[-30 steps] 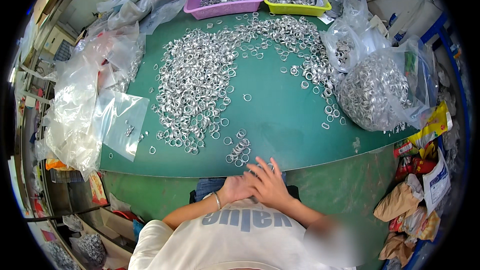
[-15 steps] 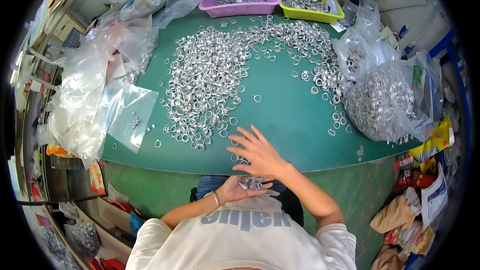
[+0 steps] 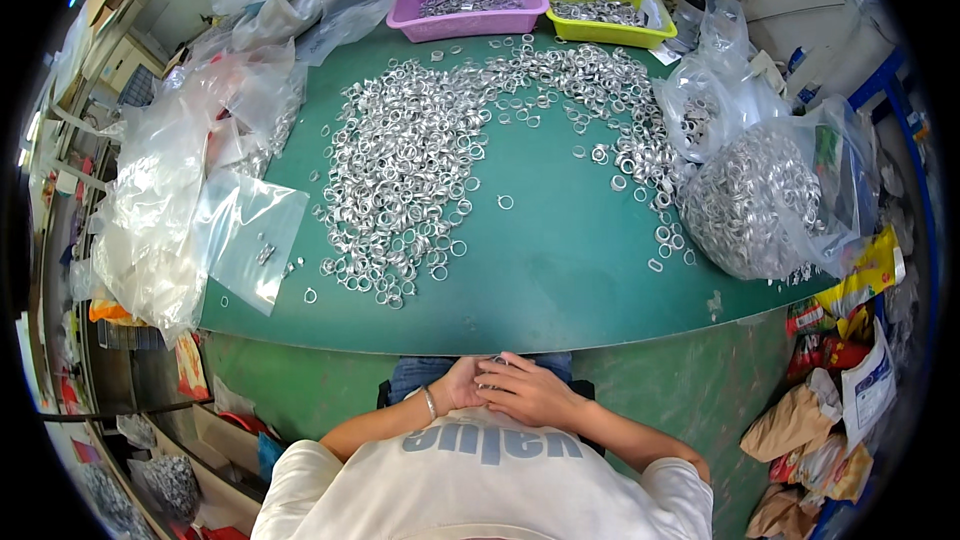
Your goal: The person sorts small silver metal rings on a green table, picking them up by hand and placing them into a clear plastic bag. The person repeatedly gathers rings from the table surface and transfers them into the bag, which is held open with both hands.
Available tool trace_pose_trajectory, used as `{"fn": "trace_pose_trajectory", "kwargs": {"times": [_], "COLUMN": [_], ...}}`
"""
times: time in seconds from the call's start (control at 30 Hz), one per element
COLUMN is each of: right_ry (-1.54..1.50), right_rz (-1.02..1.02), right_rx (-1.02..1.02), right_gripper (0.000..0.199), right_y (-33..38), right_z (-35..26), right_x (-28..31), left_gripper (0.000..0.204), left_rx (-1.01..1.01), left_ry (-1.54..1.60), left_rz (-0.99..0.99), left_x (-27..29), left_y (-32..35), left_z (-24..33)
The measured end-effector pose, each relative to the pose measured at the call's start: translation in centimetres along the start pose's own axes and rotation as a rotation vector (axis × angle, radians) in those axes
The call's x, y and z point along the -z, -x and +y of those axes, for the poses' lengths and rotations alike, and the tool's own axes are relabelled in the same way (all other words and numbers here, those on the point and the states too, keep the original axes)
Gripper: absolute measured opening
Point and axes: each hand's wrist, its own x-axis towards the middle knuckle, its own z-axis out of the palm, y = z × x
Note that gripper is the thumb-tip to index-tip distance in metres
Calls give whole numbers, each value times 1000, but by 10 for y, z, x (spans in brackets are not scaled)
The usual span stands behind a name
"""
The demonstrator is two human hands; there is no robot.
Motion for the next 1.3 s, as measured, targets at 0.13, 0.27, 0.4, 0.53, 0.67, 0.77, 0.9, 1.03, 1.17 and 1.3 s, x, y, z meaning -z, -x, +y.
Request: {"fn": "trace_pose_trajectory", "kwargs": {"times": [0.13,0.27,0.4,0.53,0.67,0.77,0.9,1.03,1.17,1.3], "right_ry": [-142,-76,129,91,-66,-496,-856,-906,-899,-879], "right_rz": [121,276,725,931,933,913,867,945,1032,1058], "right_rx": [21,-46,-214,-544,-598,-535,-529,-517,-519,-536], "right_gripper": [27,20,8,9,10,13,26,28,30,32], "right_y": [9,7,15,20,25,26,32,34,38,40], "right_z": [2,-7,-11,5,14,8,0,-4,-1,3], "right_x": [-10,7,27,60,50,39,20,12,10,18], "left_gripper": [27,22,26,29,31,33,38,29,26,23], "left_rx": [41,12,75,254,263,222,253,65,-29,188], "left_ry": [-136,-138,-176,-181,-449,-395,-523,-938,-1060,-516], "left_rz": [109,118,16,-30,-2,-76,21,-93,-57,119], "left_x": [-9,-24,-70,-109,-120,-123,-127,-106,-100,-118], "left_y": [-4,-5,-3,-2,-3,-2,0,1,1,-1], "left_z": [0,-5,-5,-17,-31,-21,-26,-27,-29,-15]}}
